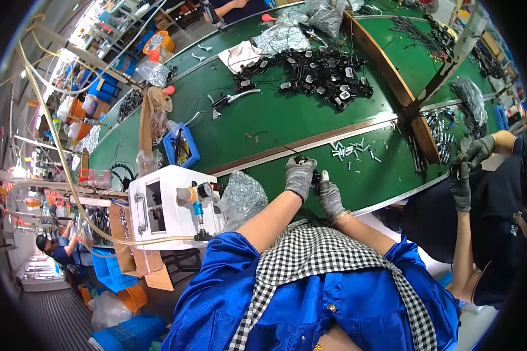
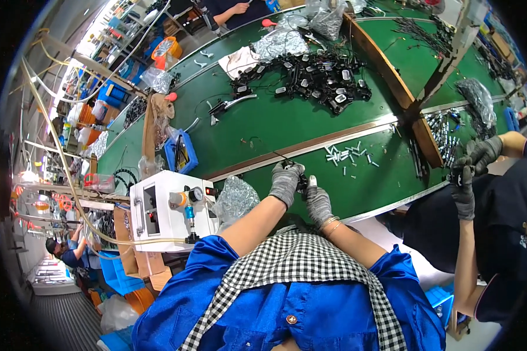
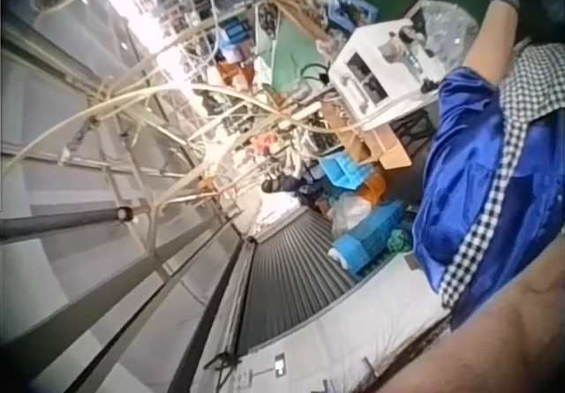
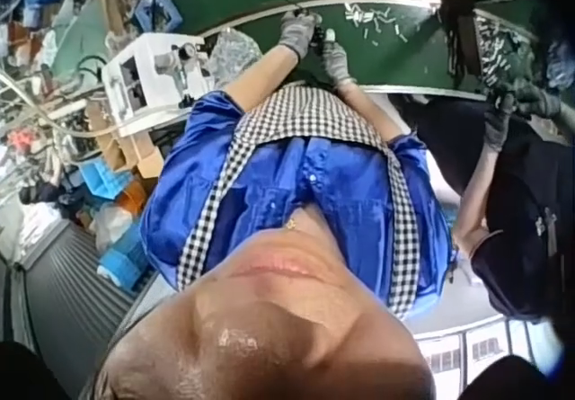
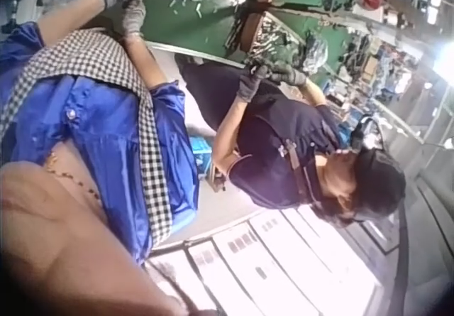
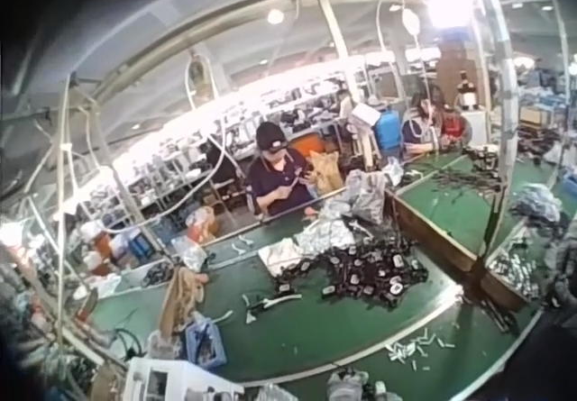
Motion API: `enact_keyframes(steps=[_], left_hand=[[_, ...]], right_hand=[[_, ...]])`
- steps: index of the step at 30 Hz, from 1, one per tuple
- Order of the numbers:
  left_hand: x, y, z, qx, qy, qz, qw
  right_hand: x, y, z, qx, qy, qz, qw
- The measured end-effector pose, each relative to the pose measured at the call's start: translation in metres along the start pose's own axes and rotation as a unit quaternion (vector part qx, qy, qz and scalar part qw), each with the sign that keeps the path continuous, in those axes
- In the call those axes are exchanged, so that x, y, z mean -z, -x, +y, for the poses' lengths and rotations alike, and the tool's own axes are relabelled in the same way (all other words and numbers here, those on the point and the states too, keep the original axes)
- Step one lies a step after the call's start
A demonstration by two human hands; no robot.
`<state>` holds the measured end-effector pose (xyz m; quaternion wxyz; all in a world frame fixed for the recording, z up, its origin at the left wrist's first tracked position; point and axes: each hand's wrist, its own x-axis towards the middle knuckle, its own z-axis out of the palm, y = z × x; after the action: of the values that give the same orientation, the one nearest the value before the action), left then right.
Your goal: Assembling small mechanical components at a factory workbench using hand tools.
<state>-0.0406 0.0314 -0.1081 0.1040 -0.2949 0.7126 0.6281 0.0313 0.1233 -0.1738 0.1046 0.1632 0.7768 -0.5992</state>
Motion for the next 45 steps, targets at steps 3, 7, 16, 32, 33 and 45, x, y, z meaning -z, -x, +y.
enact_keyframes(steps=[3, 7, 16, 32, 33, 45], left_hand=[[0.008, -0.011, 0.001, 0.042, 0.02, -0.017, 0.999], [0.012, -0.001, 0.022, 0.112, 0.064, -0.06, 0.99], [0.023, 0.02, 0.043, 0.033, 0.098, -0.132, 0.986], [0.011, 0.0, 0.033, 0.053, -0.032, -0.094, 0.994], [0.011, -0.002, 0.031, 0.046, -0.024, -0.075, 0.996], [0.009, 0.021, 0.017, -0.034, 0.077, 0.009, 0.996]], right_hand=[[0.007, 0.004, -0.024, -0.005, 0.029, -0.036, 0.999], [0.009, 0.011, -0.029, 0.077, 0.166, 0.0, 0.983], [0.016, 0.016, -0.043, 0.086, 0.117, -0.018, 0.989], [0.006, 0.0, -0.001, 0.181, 0.156, 0.027, 0.971], [0.005, -0.002, -0.006, 0.149, 0.13, 0.023, 0.98], [0.004, 0.013, -0.028, 0.153, 0.024, 0.016, 0.988]])
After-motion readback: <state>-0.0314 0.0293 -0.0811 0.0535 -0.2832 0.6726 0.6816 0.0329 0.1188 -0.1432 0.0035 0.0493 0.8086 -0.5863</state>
